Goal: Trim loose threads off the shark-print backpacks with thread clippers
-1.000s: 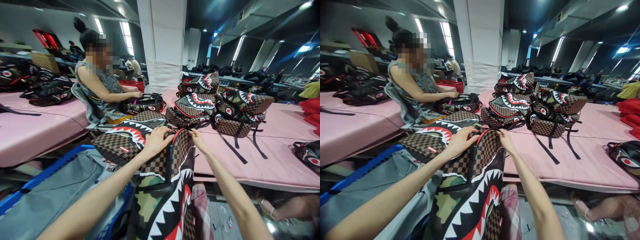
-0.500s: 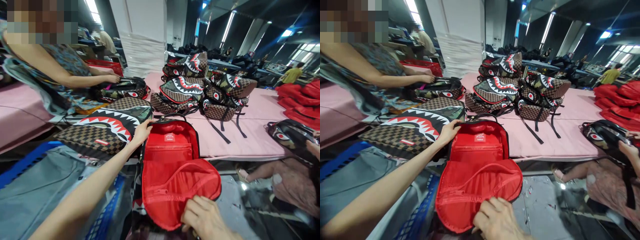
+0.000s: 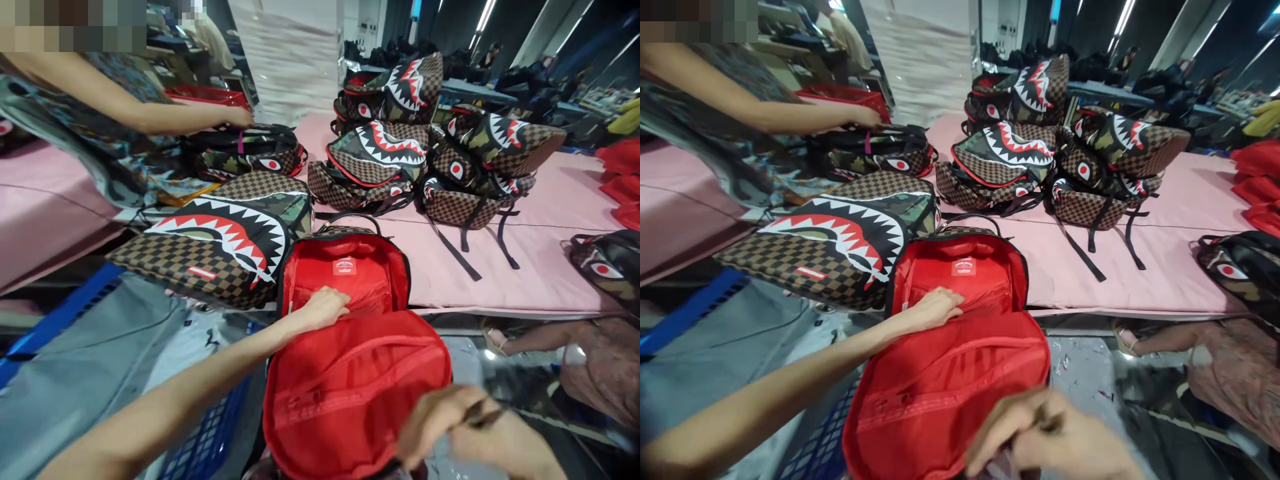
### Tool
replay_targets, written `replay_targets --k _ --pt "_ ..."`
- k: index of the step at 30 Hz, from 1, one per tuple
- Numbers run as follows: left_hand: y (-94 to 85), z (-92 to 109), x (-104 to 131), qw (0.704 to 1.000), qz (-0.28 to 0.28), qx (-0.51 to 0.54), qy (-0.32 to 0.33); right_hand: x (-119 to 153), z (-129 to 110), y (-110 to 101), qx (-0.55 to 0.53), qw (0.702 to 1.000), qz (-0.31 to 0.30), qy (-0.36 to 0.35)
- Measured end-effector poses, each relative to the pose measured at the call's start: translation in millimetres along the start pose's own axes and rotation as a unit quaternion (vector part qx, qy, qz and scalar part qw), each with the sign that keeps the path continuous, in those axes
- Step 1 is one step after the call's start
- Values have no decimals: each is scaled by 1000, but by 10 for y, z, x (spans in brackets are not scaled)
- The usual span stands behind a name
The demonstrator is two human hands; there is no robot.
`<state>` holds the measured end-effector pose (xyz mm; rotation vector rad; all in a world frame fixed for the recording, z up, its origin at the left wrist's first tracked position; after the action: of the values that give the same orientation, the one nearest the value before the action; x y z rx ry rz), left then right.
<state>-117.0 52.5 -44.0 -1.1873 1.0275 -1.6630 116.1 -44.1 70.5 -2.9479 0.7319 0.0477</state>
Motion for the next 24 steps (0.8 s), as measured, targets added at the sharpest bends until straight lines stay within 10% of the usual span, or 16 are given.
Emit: replay_targets --k 3,8,15,19,24 --pt "-50 48 100 1000 -10 -12 19 -122 -177 -510 40 993 106 -42" --pt "5 61 92 998 17 -60 -9 -405 -1 -915 157 980 119 -28" --pt "44 -159 -33 980 166 -50 -98 -412 718 -594 192 975 -104 47" --pt "256 -126 35 994 82 -52 -45 -278 955 -487 138 983 -111 49" --pt "500 -38 162 997 8 -63 41 -568 1046 -863 115 988 -84 68"
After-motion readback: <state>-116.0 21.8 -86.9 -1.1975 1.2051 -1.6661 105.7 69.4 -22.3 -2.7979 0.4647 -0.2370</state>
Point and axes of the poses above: each hand's wrist, its own x-axis away from the middle knuckle, its own y-axis out of the palm, z = x × y, the point moved 3 cm from there along -x, towards the middle knuckle, and after that the axes turned 9 degrees about -y, right-handed, at the moved point
